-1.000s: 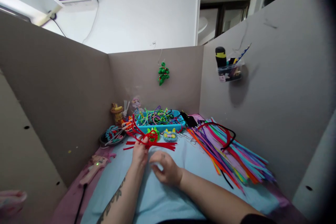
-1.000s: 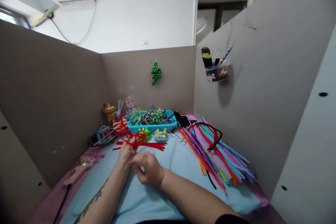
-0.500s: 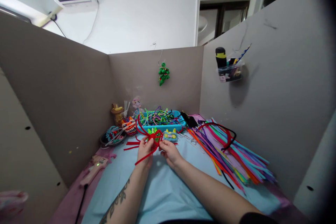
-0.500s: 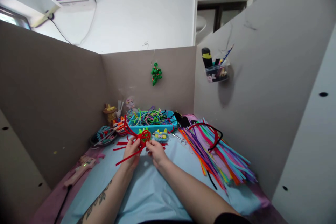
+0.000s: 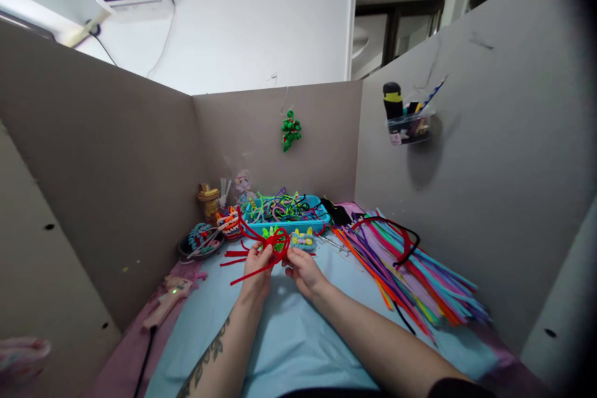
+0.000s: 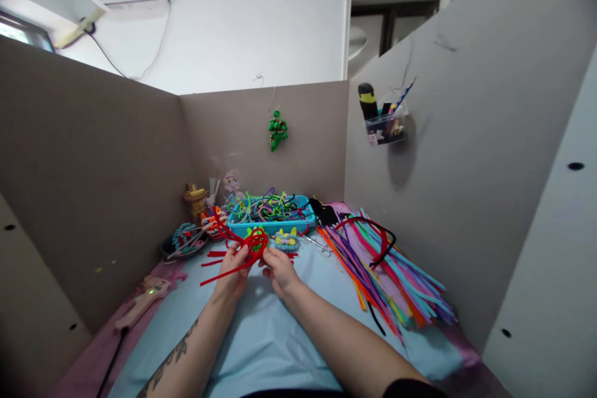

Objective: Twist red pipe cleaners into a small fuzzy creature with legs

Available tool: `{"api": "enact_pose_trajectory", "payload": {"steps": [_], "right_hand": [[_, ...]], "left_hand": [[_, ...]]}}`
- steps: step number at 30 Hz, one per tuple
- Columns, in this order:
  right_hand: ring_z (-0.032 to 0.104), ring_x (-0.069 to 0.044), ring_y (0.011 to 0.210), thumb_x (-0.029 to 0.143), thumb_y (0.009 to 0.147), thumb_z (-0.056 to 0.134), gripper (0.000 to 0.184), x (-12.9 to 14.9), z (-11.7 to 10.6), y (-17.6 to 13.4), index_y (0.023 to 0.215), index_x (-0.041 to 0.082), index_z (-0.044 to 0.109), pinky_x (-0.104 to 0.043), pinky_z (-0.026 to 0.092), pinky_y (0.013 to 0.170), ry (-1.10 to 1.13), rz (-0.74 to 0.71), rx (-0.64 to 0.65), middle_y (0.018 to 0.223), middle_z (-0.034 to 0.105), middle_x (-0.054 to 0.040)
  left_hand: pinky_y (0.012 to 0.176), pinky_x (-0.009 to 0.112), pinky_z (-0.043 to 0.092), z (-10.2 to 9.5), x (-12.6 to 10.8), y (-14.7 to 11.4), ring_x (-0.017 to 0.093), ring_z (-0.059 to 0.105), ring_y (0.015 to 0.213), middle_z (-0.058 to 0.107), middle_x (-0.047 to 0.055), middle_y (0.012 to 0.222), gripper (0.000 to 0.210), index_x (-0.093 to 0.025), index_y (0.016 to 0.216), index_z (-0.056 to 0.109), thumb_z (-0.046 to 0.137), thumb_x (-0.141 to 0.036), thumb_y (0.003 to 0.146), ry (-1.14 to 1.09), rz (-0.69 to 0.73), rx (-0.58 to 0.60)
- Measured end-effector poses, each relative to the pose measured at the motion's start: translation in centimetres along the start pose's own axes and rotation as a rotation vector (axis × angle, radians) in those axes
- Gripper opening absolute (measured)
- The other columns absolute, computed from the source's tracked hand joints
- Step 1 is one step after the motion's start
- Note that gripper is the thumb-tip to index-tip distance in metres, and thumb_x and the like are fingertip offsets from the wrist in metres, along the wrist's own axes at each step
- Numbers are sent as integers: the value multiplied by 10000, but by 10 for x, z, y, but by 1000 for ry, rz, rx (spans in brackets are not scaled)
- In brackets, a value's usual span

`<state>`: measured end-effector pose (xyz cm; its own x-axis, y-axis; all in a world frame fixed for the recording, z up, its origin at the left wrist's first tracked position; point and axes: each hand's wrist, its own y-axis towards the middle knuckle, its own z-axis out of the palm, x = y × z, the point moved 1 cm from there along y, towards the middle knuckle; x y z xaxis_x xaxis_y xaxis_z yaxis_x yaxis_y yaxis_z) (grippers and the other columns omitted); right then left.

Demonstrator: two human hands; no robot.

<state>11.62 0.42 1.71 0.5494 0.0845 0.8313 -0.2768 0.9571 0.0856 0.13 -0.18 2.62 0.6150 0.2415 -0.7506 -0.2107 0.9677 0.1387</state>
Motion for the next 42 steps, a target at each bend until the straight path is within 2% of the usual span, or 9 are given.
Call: {"api": "enact_pose_trajectory", "payload": {"steps": [5, 10, 14, 23, 29, 32, 34, 39, 42], "right_hand": [[392, -74, 518, 359, 546, 744, 290, -1, 1, 0, 660, 166, 561, -205, 239, 484, -81, -23, 3, 590, 494, 40], [332, -56, 456, 381, 569, 727, 302, -5, 0, 4, 609, 166, 519, -213, 216, 469, -143, -86, -5, 534, 458, 59], [309, -51, 443, 405, 556, 730, 328, -5, 1, 4, 604, 169, 506, -211, 200, 459, -134, -70, -7, 528, 457, 62], [443, -91, 579, 403, 593, 711, 290, -2, -2, 2, 647, 158, 565, -193, 280, 498, -74, -1, -22, 617, 521, 18], [374, -64, 479, 387, 545, 744, 337, -5, -3, 4, 565, 165, 492, -199, 251, 475, -91, -27, -33, 539, 489, 46], [356, -63, 456, 412, 579, 712, 336, -6, -5, 4, 563, 170, 479, -208, 248, 471, -177, -37, -38, 532, 486, 45], [371, -78, 470, 430, 648, 650, 305, -5, -5, 4, 595, 173, 494, -220, 269, 479, -310, -106, -49, 544, 490, 38], [483, -134, 648, 290, 739, 567, 118, 8, -7, -3, 791, 188, 537, -261, 393, 622, -665, -534, -161, 712, 526, 8], [522, -167, 766, 229, 792, 500, 116, 19, -9, -7, 867, 193, 582, -294, 415, 700, -864, -723, -161, 828, 572, -38]], "left_hand": [[663, 249, 470, 0, -2, 0, 125, 637, 665, 667, 16, 781, 493, -192, 957, 454, 768, -260, 582, 10, -10, -42], [635, 244, 462, 1, 1, -1, 121, 625, 623, 653, 2, 731, 506, -187, 944, 459, 778, -262, 559, 42, 16, -54], [621, 254, 461, -2, 5, 2, 122, 619, 593, 648, -3, 718, 514, -185, 930, 459, 786, -276, 544, 60, 24, -52], [623, 246, 471, -1, 1, 1, 125, 633, 610, 664, 14, 730, 495, -177, 942, 457, 777, -244, 570, 42, 19, -36], [611, 252, 468, 1, 0, 0, 131, 630, 596, 664, 15, 722, 515, -173, 943, 463, 786, -256, 550, 73, 13, -27], [613, 254, 461, -1, 0, 1, 130, 625, 587, 660, 10, 711, 520, -175, 933, 463, 789, -267, 539, 91, 19, -40], [620, 252, 455, -2, 0, 2, 124, 620, 582, 658, 8, 714, 514, -178, 935, 463, 785, -270, 544, 98, 46, -61], [619, 242, 442, -2, -1, 2, 124, 616, 593, 643, -1, 682, 493, -165, 915, 481, 781, -261, 536, 184, 108, -94], [620, 240, 444, 0, 0, -1, 135, 626, 618, 656, 8, 699, 468, -166, 896, 487, 778, -255, 541, 266, 117, -73]]}}
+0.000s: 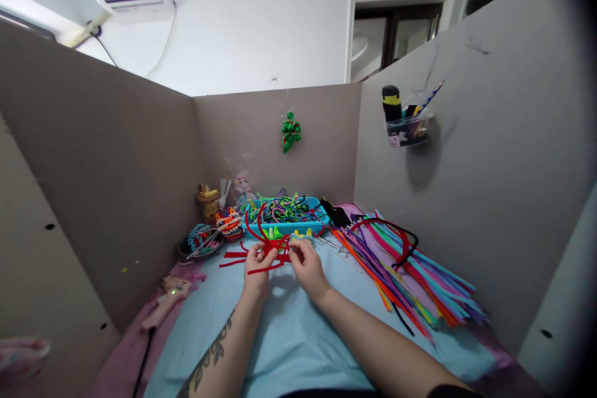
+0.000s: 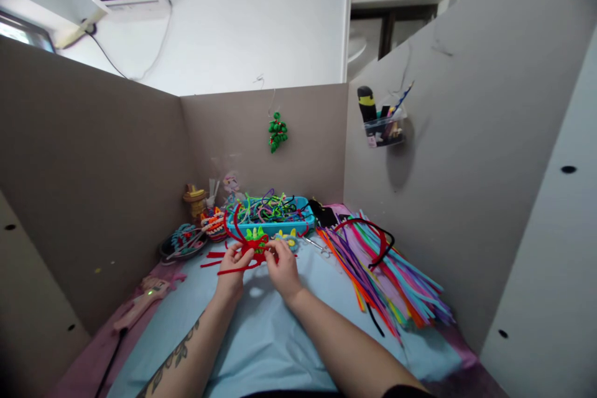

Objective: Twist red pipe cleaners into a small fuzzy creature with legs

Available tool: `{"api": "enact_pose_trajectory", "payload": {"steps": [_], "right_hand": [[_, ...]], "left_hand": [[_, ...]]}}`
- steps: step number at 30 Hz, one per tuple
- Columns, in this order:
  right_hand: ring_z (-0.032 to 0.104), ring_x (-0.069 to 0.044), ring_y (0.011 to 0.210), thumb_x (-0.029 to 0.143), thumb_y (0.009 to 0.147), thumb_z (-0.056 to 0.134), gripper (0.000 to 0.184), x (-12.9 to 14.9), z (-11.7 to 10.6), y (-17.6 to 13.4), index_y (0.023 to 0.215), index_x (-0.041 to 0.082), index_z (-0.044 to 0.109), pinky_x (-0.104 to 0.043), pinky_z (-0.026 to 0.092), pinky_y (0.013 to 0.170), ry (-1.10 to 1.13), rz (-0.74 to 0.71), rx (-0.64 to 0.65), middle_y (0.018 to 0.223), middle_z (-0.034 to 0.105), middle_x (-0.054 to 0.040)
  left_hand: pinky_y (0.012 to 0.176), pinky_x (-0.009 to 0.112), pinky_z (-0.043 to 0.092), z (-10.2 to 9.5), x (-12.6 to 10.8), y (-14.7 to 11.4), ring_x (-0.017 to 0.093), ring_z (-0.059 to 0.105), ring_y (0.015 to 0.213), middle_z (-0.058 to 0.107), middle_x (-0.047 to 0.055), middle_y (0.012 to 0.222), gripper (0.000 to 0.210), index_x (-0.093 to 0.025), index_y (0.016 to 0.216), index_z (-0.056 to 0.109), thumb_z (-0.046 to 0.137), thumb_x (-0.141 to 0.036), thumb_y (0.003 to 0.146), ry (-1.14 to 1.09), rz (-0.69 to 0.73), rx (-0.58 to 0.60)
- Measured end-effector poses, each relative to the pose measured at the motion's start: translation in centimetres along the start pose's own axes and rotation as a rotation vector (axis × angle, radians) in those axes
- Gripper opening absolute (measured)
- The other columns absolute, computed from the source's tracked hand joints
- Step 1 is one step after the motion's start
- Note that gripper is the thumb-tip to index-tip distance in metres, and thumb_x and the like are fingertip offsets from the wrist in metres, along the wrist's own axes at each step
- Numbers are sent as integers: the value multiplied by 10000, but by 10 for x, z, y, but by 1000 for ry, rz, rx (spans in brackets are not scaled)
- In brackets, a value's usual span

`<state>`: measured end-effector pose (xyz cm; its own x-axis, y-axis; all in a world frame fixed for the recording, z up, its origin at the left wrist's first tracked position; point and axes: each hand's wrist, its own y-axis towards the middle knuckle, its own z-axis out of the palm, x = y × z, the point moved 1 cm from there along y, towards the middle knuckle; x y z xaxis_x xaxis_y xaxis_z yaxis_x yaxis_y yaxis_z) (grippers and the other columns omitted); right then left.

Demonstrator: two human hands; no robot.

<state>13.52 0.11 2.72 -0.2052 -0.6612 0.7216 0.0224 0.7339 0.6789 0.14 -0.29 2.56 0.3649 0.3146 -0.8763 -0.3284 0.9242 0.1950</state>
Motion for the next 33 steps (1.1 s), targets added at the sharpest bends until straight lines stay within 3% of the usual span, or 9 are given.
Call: {"api": "enact_pose_trajectory", "payload": {"steps": [5, 12, 18, 26, 33], "right_hand": [[556, -194, 851, 218, 824, 497, 156, 6, -10, 4, 892, 209, 638, -341, 419, 790, -142, -188, 21, 867, 651, -58], [576, -187, 797, 217, 822, 529, 157, 2, -8, 5, 872, 231, 677, -354, 422, 797, -188, -225, 40, 811, 689, -35], [557, -197, 867, 225, 786, 568, 149, -6, -6, 5, 870, 249, 690, -365, 418, 812, -95, -138, 41, 867, 664, -40], [534, -184, 839, 279, 750, 587, 138, -13, -3, 8, 669, 199, 665, -336, 429, 776, 116, 81, 63, 847, 525, -40], [524, -179, 834, 330, 702, 625, 165, -24, 2, 8, 609, 195, 635, -338, 424, 799, 153, 175, 75, 890, 530, -44]], "left_hand": [[658, 267, 471, 4, -1, -5, 164, 647, 676, 680, 36, 746, 419, -171, 889, 489, 757, -266, 580, 77, 50, 103], [652, 260, 474, 6, -2, -7, 159, 643, 672, 677, 24, 729, 402, -176, 894, 492, 743, -267, 593, 153, 87, 138], [659, 268, 479, 6, -1, -7, 170, 654, 701, 687, 39, 775, 405, -177, 898, 480, 737, -254, 595, 134, 74, 160], [610, 245, 464, 7, 0, -8, 162, 642, 672, 681, 24, 747, 418, -178, 912, 479, 739, -257, 595, 135, 54, 182], [606, 239, 452, 7, -1, -8, 155, 632, 653, 672, 7, 713, 418, -181, 895, 492, 745, -269, 574, 172, 48, 197]]}}
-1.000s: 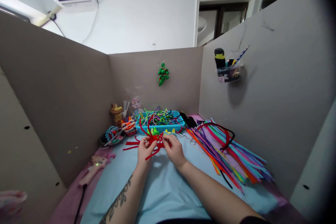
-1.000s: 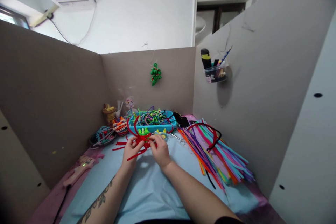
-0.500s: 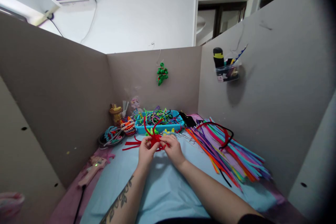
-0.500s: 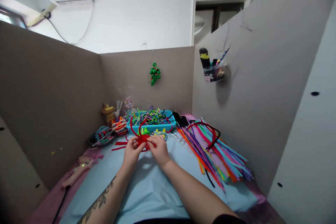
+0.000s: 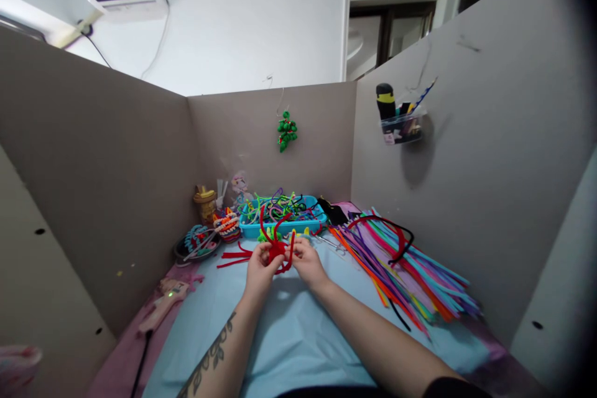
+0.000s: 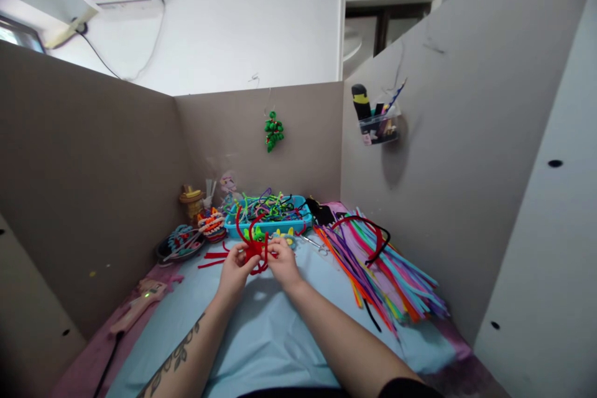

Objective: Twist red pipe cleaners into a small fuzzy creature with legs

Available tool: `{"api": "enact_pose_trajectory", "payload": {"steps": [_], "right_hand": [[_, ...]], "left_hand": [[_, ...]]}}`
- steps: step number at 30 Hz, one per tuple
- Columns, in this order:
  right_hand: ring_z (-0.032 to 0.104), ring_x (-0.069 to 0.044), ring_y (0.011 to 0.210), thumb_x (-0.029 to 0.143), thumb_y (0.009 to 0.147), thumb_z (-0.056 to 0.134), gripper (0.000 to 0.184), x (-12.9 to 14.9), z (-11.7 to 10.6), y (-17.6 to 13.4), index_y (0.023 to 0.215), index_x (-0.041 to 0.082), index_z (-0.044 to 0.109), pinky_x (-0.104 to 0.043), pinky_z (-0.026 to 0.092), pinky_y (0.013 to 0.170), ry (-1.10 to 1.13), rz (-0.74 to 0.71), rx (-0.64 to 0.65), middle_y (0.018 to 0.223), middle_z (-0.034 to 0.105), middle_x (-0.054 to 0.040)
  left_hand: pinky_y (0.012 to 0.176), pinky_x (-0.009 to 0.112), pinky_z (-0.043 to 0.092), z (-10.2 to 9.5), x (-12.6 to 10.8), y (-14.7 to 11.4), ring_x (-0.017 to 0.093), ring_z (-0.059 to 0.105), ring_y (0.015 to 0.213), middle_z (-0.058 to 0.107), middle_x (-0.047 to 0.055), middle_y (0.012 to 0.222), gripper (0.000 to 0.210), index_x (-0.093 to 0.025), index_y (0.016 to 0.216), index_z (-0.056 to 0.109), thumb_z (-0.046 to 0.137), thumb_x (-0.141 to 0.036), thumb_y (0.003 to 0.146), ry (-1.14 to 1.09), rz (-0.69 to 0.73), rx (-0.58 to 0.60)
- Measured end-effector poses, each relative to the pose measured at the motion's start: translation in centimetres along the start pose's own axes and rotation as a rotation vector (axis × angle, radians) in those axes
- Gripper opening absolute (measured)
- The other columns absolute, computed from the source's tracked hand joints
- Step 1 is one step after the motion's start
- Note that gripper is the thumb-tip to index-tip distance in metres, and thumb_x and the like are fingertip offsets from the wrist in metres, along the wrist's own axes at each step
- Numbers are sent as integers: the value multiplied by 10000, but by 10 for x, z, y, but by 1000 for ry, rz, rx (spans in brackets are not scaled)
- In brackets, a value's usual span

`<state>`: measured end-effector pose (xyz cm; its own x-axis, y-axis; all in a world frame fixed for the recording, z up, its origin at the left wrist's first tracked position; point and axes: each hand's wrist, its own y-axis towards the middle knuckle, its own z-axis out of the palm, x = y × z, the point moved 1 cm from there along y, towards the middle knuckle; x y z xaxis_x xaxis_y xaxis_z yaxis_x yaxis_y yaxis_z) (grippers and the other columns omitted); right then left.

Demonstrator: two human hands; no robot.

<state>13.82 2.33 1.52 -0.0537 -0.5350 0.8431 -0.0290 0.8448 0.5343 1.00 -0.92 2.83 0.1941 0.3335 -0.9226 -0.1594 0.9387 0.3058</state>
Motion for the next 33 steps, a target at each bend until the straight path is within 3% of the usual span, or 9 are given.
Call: {"api": "enact_pose_trajectory", "payload": {"steps": [6, 10, 13, 15, 17, 20, 25, 30, 33], "right_hand": [[521, -204, 929, 322, 687, 626, 163, 0, -2, 3, 593, 191, 642, -343, 418, 839, 9, 43, 37, 978, 522, -64], [509, -212, 979, 297, 685, 610, 162, 5, -4, 3, 798, 212, 689, -324, 438, 803, 36, 47, 24, 1048, 509, -71], [522, -195, 880, 238, 676, 606, 236, 13, -2, -1, 899, 225, 682, -304, 450, 735, -9, 4, 53, 930, 541, -55], [523, -176, 769, 247, 697, 605, 134, 18, 0, -3, 791, 207, 692, -295, 442, 693, -49, -35, 113, 780, 564, -35], [511, -158, 671, 304, 730, 596, 145, 23, -1, -4, 689, 188, 673, -286, 432, 645, -25, -32, 142, 665, 570, -20], [527, -155, 655, 398, 732, 603, 224, 28, -10, 1, 705, 183, 656, -289, 437, 646, 123, 21, 65, 665, 606, -19], [530, -148, 623, 436, 636, 690, 259, 31, -31, 14, 703, 189, 654, -300, 438, 635, 414, 69, -89, 676, 618, -23], [518, -142, 579, 473, 604, 700, 285, 29, -39, 18, 694, 211, 631, -326, 441, 619, 529, 85, -103, 686, 592, -20], [541, -158, 667, 452, 635, 674, 373, 31, -40, 18, 933, 233, 628, -331, 454, 665, 447, 30, -6, 778, 595, -33]], "left_hand": [[620, 242, 461, 0, 0, 1, 154, 637, 661, 677, 16, 720, 423, -177, 896, 491, 748, -252, 569, -1, 2, 21], [609, 257, 473, -2, 0, 3, 166, 645, 648, 685, 29, 732, 444, -175, 909, 486, 746, -290, 569, -22, -16, -38], [610, 261, 475, -6, 0, 5, 167, 646, 650, 683, 29, 730, 453, -175, 917, 484, 744, -306, 570, -26, -8, -96], [619, 264, 474, -7, 1, 6, 168, 646, 660, 682, 28, 725, 448, -176, 915, 485, 740, -310, 574, -19, 1, -106], [619, 269, 473, -9, 2, 6, 169, 643, 653, 677, 25, 714, 436, -177, 914, 487, 731, -313, 579, 0, 8, -102], [608, 268, 469, -13, 4, 9, 169, 636, 644, 669, 22, 712, 387, -179, 901, 495, 702, -287, 594, 96, 32, -111], [581, 251, 449, -27, 10, 17, 168, 619, 629, 641, 5, 676, 256, -182, 800, 542, 653, -204, 571, 356, 107, -241], [574, 253, 457, -31, 7, 21, 162, 621, 599, 645, 8, 646, 326, -175, 819, 527, 700, -219, 547, 205, 48, -274], [593, 258, 466, -28, 2, 20, 161, 636, 613, 657, 14, 677, 415, -174, 876, 503, 737, -282, 550, 34, -1, -234]]}}
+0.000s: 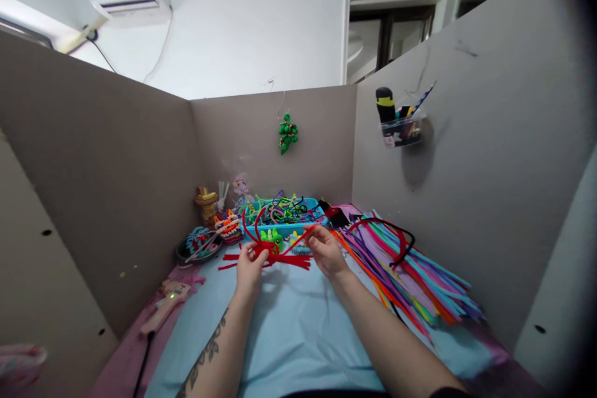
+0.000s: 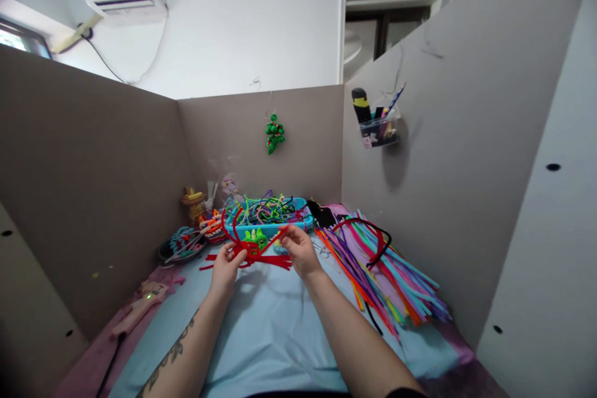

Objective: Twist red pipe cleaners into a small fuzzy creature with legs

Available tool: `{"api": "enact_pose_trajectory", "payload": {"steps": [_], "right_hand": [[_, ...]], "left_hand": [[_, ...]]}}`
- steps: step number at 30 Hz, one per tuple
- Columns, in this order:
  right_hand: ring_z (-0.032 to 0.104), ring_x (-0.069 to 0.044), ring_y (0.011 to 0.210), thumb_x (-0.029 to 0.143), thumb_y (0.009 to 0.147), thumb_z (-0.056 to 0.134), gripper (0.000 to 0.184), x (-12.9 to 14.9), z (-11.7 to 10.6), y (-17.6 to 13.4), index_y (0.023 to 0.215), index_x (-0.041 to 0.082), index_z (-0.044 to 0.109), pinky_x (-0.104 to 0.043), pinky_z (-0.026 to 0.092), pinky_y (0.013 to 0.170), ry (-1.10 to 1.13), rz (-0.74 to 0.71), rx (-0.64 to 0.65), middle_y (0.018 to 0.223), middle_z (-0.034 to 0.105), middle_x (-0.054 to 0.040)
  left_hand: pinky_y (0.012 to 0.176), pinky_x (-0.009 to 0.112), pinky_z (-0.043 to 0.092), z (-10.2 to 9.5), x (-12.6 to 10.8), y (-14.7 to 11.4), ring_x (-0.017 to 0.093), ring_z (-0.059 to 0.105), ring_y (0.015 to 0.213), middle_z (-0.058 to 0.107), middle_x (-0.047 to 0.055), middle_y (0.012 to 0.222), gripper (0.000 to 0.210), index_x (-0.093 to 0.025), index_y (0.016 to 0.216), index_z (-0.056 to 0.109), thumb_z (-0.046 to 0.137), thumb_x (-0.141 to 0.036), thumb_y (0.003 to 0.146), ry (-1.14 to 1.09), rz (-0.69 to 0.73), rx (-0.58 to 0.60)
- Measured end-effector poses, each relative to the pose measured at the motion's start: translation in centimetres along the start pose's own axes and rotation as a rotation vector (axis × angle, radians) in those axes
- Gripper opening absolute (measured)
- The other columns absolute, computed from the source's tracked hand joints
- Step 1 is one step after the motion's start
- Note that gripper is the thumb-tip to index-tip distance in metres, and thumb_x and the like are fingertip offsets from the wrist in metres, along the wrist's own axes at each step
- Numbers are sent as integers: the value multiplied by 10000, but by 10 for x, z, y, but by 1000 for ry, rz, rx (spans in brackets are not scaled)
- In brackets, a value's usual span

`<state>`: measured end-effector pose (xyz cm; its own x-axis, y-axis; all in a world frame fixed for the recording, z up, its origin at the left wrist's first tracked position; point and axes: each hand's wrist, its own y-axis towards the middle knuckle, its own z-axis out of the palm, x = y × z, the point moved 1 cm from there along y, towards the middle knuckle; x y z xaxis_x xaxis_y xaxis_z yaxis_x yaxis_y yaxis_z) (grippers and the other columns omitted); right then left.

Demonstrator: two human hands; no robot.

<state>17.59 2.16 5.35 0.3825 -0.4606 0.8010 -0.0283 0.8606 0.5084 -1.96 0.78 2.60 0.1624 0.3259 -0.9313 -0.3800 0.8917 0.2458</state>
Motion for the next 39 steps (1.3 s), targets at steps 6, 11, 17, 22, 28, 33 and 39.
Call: {"api": "enact_pose_trajectory", "payload": {"steps": [6, 11, 17, 22, 28, 33, 39], "right_hand": [[515, -167, 792, 240, 671, 646, 319, -7, 21, -13, 990, 236, 627, -295, 435, 707, -538, -145, 244, 865, 549, -30], [515, -185, 840, 228, 750, 589, 148, -13, 36, -25, 894, 210, 618, -326, 415, 771, -644, -286, 177, 852, 548, -41], [486, -175, 754, 237, 793, 517, 87, -17, 35, -27, 732, 203, 570, -304, 398, 685, -681, -274, 73, 763, 502, -27], [480, -172, 766, 265, 794, 493, 159, -28, 33, -23, 652, 201, 525, -313, 400, 734, -635, -201, -29, 769, 481, -22], [444, -220, 1038, 295, 747, 543, 185, -39, 28, -16, 593, 193, 532, -365, 324, 943, -527, -55, -32, 1015, 494, -68], [405, -226, 1128, 306, 751, 535, 203, -45, 27, -16, 589, 185, 516, -366, 305, 982, -397, 28, 0, 1119, 439, -86], [482, -220, 1015, 363, 745, 569, 191, -46, 23, -16, 659, 193, 577, -362, 378, 900, -409, -13, -50, 969, 526, -70]], "left_hand": [[665, 279, 464, 7, -1, -6, 165, 648, 678, 673, 30, 745, 519, -169, 922, 470, 776, -319, 531, -190, -67, 87], [680, 275, 458, 16, 1, -15, 158, 641, 706, 682, 29, 775, 434, -175, 914, 476, 748, -285, 593, -184, -32, 230], [696, 272, 459, 22, -4, -23, 161, 637, 723, 682, 29, 788, 409, -176, 907, 496, 740, -283, 597, -132, -24, 270], [726, 288, 465, 24, -3, -24, 168, 637, 751, 678, 38, 802, 397, -176, 899, 493, 741, -258, 601, -140, 5, 290], [762, 322, 472, 23, -4, -24, 198, 641, 815, 678, 69, 868, 417, -170, 942, 500, 735, -272, 613, -117, 13, 347], [779, 322, 465, 22, -5, -24, 196, 638, 838, 678, 77, 896, 413, -170, 965, 499, 728, -258, 633, -112, 3, 413], [715, 303, 471, 19, -6, -22, 193, 639, 770, 678, 58, 823, 433, -170, 938, 518, 752, -290, 594, -90, -26, 356]]}}
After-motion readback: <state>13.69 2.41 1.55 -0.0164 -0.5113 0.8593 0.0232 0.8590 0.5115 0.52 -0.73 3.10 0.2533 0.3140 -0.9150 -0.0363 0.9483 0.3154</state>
